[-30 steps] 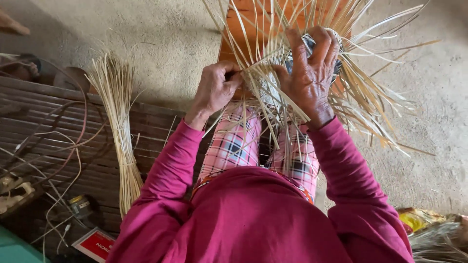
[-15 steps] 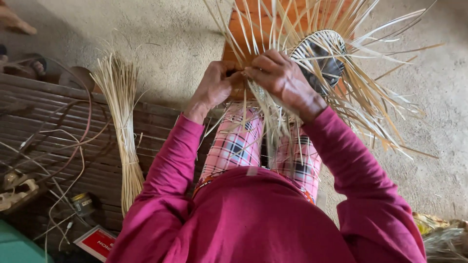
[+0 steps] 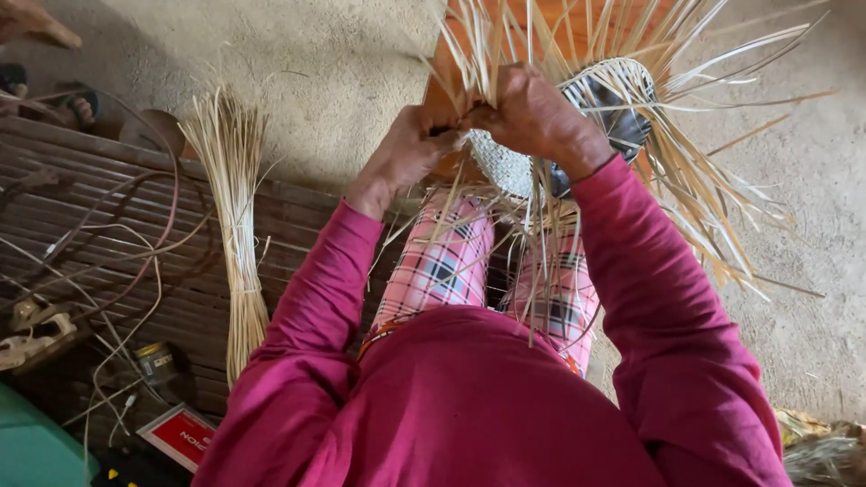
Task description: Weaving thin bamboo strips into a circular frame to construct a basket or similar item.
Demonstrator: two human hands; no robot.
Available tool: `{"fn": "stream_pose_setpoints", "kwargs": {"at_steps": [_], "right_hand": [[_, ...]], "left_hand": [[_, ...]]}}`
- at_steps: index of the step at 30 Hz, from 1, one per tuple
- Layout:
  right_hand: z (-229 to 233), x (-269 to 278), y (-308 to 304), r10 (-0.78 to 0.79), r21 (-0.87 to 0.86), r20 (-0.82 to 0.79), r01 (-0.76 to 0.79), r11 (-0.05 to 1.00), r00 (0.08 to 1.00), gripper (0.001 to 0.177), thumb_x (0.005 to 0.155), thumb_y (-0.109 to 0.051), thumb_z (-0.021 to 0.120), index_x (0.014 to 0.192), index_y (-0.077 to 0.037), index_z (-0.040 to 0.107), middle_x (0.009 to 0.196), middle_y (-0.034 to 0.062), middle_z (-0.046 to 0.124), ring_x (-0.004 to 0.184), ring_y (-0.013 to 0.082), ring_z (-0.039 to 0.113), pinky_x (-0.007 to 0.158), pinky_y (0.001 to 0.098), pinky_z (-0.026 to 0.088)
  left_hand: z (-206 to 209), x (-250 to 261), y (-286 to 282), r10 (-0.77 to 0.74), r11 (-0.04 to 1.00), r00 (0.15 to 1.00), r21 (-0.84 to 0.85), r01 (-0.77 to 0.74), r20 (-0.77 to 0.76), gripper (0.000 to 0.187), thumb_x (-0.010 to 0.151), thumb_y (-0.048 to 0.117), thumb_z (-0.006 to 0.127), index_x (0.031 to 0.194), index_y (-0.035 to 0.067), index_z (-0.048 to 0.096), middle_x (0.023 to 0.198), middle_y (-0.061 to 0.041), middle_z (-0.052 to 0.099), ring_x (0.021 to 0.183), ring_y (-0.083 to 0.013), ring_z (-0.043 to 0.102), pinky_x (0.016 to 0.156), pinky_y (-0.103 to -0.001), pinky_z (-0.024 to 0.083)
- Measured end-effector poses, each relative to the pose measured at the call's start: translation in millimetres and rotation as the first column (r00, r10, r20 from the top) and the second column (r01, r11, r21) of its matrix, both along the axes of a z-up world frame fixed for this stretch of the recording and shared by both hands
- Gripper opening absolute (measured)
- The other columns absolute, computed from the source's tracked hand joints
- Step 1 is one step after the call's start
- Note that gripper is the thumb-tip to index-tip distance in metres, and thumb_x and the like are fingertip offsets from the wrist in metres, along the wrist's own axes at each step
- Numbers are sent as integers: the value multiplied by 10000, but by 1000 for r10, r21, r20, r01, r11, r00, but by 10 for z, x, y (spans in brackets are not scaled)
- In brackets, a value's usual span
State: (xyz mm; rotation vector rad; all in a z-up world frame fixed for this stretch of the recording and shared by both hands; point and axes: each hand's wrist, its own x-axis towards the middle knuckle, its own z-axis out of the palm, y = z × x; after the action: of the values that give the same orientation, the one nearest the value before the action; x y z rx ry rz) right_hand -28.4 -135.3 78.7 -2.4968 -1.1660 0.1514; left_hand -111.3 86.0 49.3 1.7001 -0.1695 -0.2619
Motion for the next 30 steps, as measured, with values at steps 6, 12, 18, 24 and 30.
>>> {"fn": "stream_pose_setpoints", "kwargs": {"at_steps": [6, 12, 18, 24, 30], "right_hand": [[547, -299, 66, 162, 286, 94, -183, 941, 982, 86, 942, 32, 776, 905, -30, 728, 759, 52, 705, 503, 129, 528, 559, 295, 487], [395, -195, 47, 155, 248, 45, -162, 955, 987, 106, 991, -15, 757, 888, -7, 738, 745, 84, 715, 515, 166, 609, 456, 279, 493], [257, -200, -16, -12, 91, 101, 3, 996, 995, 324, 1018, -224, 791, 974, 81, 695, 836, 197, 603, 634, 241, 578, 559, 343, 524], [571, -338, 156, 114, 81, 252, -139, 987, 961, 179, 943, -85, 783, 1054, 4, 674, 992, 147, 683, 823, 269, 659, 746, 401, 568], [372, -223, 60, 80, 110, 116, -93, 990, 990, 115, 954, -34, 775, 908, 53, 715, 841, 143, 699, 543, 205, 604, 450, 296, 491]], "left_hand": [[155, 2, 116, -184, 953, 977, -262, 151, -106, 54, 957, 41, 726, 936, 71, 766, 795, -39, 718, 546, -48, 554, 465, -177, 455], [199, 55, 111, -150, 959, 964, -269, 89, -217, 147, 938, 12, 733, 1077, 26, 781, 847, -78, 761, 604, -100, 677, 569, -208, 606], [167, 122, 149, -163, 961, 986, -230, 152, -27, 182, 871, 185, 842, 974, 41, 798, 793, -69, 789, 538, -69, 660, 523, -162, 526], [348, 109, 117, -135, 978, 973, -180, 101, -187, 80, 943, 45, 784, 953, -34, 784, 747, -125, 763, 510, -127, 703, 429, -193, 576], [438, 99, 37, -89, 990, 979, -123, 67, -182, 114, 1000, 94, 728, 1027, 39, 825, 723, -82, 767, 421, -61, 605, 372, -141, 511]]}}
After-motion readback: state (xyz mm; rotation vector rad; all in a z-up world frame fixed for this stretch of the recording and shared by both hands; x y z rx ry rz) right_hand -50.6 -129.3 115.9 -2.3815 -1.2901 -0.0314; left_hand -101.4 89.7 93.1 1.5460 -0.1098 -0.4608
